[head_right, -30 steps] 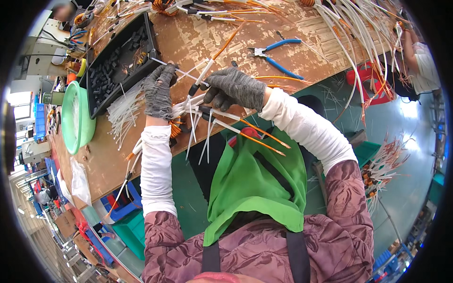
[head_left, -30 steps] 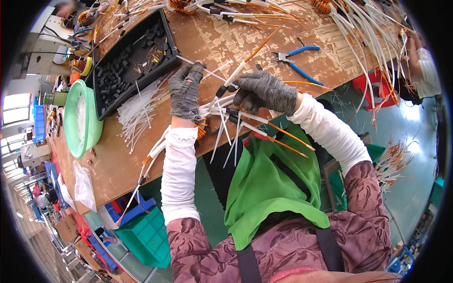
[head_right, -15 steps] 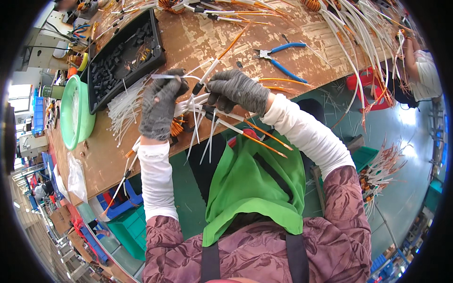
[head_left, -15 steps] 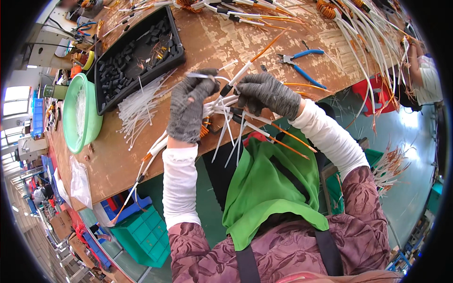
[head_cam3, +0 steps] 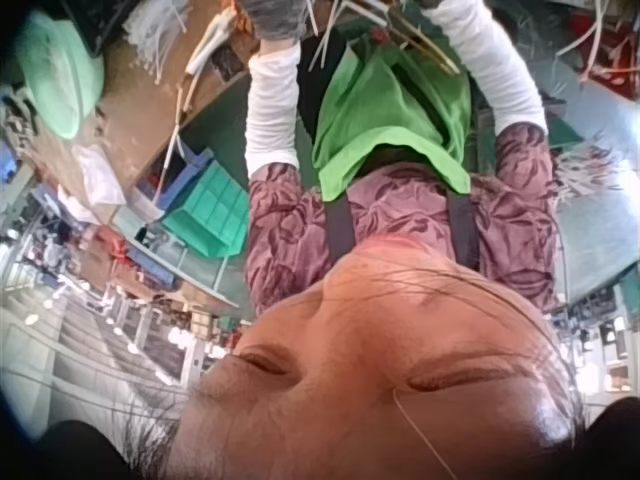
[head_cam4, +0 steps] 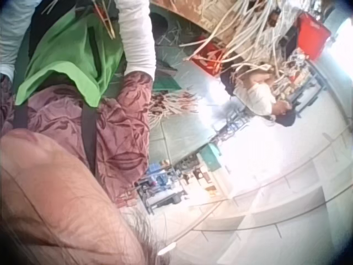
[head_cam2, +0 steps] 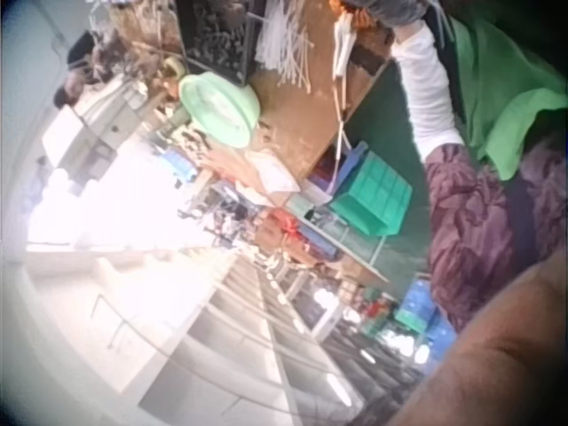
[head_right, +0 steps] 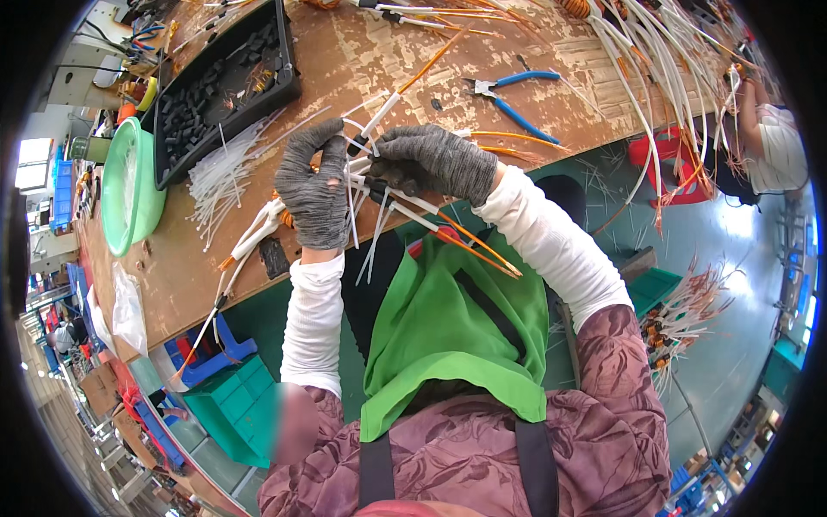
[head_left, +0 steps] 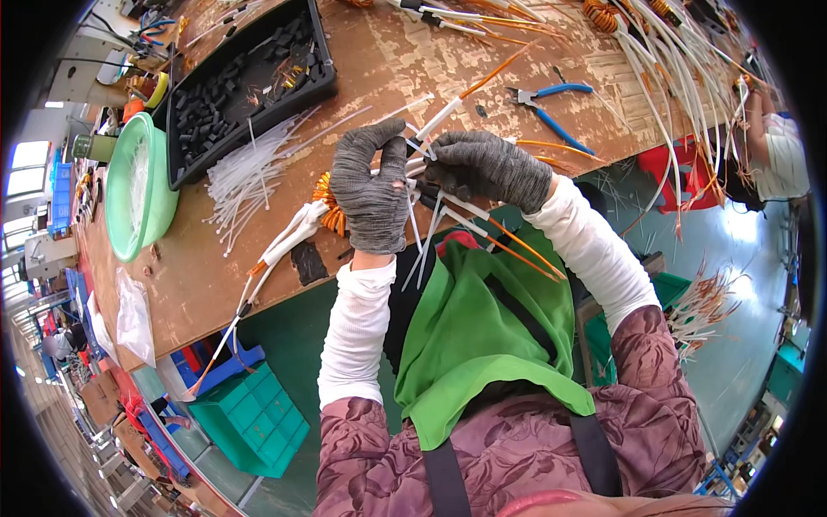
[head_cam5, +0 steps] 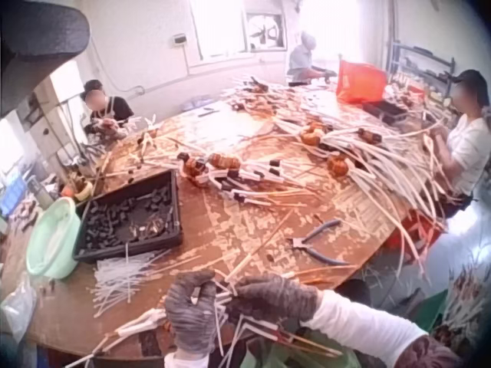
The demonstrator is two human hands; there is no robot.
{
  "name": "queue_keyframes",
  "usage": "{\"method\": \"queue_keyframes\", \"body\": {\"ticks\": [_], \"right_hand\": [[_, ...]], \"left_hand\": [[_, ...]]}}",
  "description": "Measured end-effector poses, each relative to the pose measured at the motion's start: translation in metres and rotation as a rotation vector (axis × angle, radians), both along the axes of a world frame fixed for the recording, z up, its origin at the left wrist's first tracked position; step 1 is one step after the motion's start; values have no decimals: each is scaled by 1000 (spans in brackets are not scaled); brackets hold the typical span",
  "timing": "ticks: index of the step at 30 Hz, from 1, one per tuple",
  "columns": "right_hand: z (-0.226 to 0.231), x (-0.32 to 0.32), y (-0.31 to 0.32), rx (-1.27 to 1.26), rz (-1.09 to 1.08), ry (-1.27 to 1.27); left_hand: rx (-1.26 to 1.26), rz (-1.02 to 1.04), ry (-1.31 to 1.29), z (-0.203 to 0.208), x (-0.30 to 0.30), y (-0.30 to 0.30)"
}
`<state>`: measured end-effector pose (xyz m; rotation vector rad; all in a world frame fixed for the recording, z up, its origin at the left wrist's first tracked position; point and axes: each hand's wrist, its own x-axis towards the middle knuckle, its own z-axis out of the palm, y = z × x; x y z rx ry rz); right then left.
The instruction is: Assembling wire harnesses using zip ties and pliers at an industrial workstation.
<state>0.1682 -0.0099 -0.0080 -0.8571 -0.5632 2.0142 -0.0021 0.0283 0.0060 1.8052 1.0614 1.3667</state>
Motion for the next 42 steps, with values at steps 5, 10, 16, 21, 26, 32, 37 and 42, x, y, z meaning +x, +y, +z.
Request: {"method": "queue_keyframes", "body": {"ticks": [5,10,16,21,26,32,37,42], "right_hand": [[1,-2,-1,1,3,-23],[6,-6,-2,45,-54,8],[21,-3,-8,418,11,-637],[18,3,-6,407,73,-625],[18,-22,-10,1408,-202,-779],[44,-38,-37,722,-14,-601],[95,13,-23,673,-71,-675],[72,27,5,1219,-267,-1902]], "left_hand": [[47,-14,-9,-1,5,-5],[78,-158,160,-1,0,-11],[-29,-179,51,-5,-1,-16],[375,-189,377,12,-7,-18],[428,-6,645,14,-3,-15],[238,-53,549,2,0,1],[-84,-218,300,25,-35,-2],[61,-186,754,29,-81,-2]]}}
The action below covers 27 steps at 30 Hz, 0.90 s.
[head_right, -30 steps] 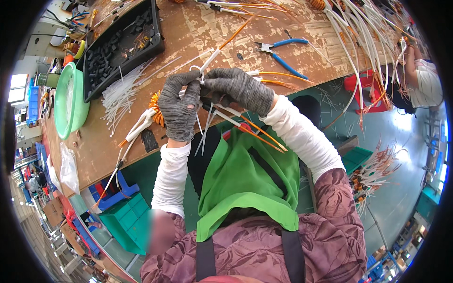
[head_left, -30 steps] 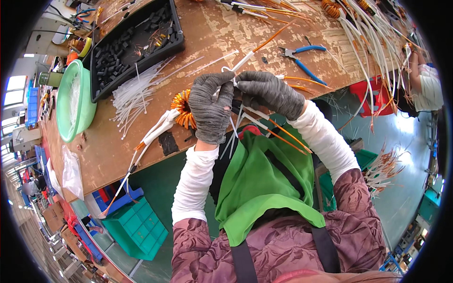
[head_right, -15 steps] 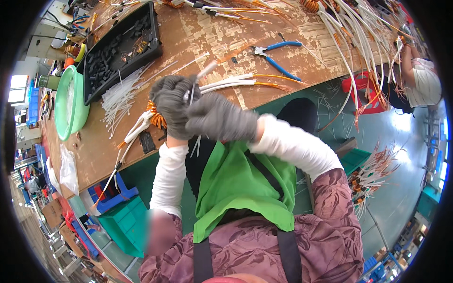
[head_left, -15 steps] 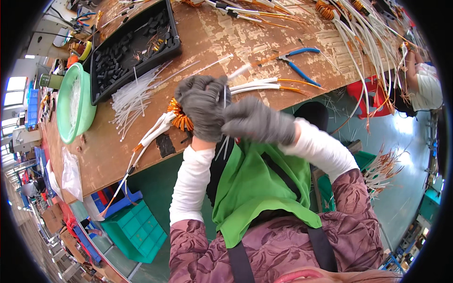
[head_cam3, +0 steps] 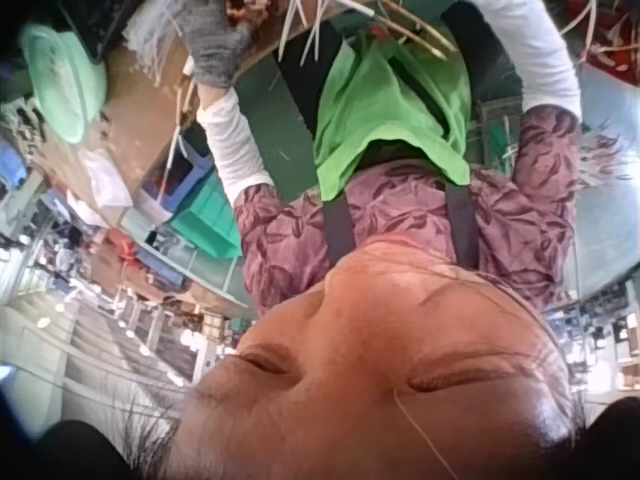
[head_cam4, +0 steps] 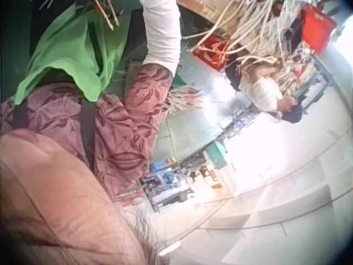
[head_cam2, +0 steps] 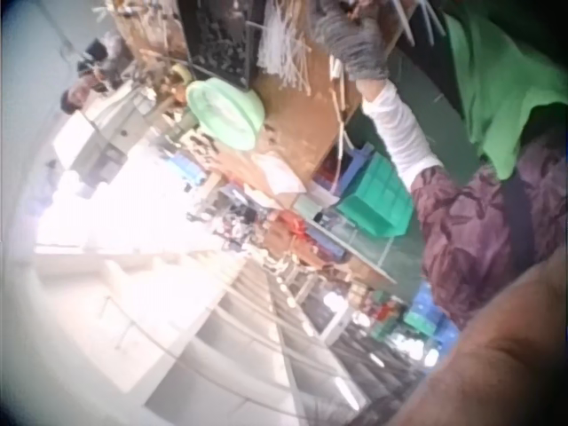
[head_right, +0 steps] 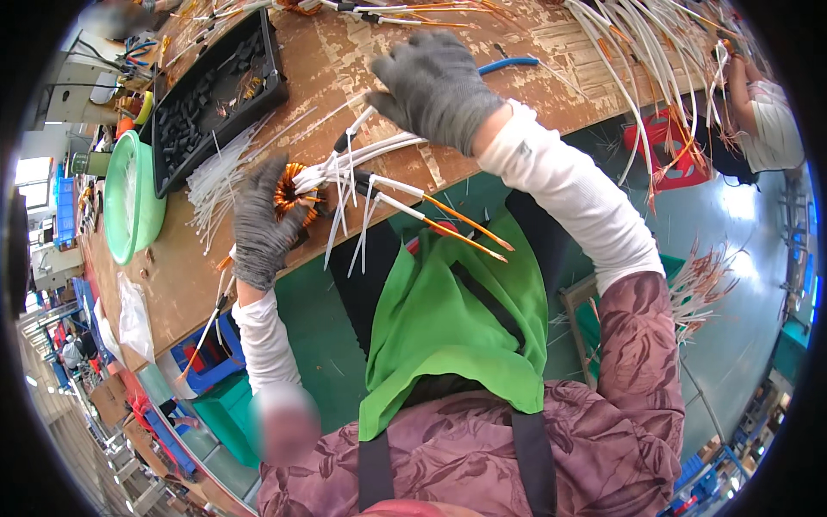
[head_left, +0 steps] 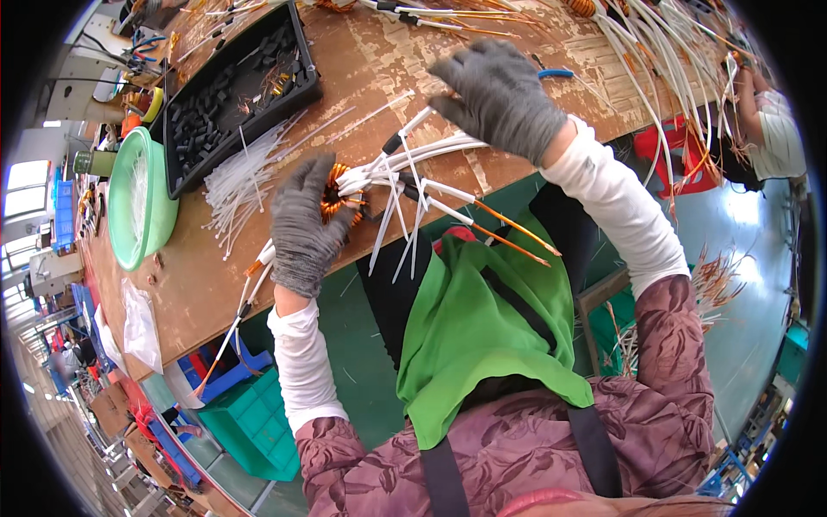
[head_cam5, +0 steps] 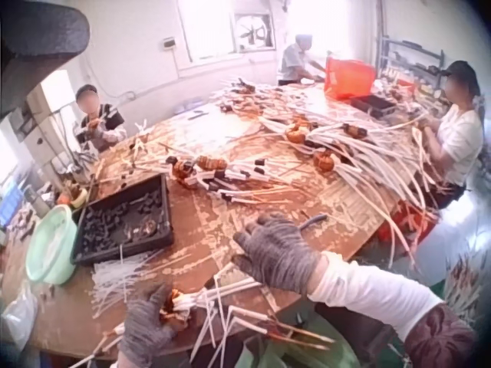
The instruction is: Assembling wire harnesses using zip ties and pliers at an industrial workstation.
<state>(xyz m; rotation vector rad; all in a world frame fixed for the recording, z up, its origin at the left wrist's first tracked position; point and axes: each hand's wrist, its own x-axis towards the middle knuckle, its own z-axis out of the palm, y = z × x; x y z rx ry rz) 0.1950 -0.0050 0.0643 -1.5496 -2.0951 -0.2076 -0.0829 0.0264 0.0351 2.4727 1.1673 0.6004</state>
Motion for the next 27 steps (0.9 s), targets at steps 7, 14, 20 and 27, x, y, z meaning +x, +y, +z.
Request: {"method": "queue_keyframes", "body": {"ticks": [7,14,20,27], "right_hand": [[-31,-33,-107,-680,-44,274],[-88,-23,-107,-942,25,1229],[-35,10,-81,-1491,55,1732],[-35,9,-87,-1333,29,1237]], "left_hand": [[-56,-33,6,-16,-13,-2],[-6,-88,101,-14,-16,-1],[352,-243,168,-10,25,-18],[233,-606,-81,-17,67,-5]]}}
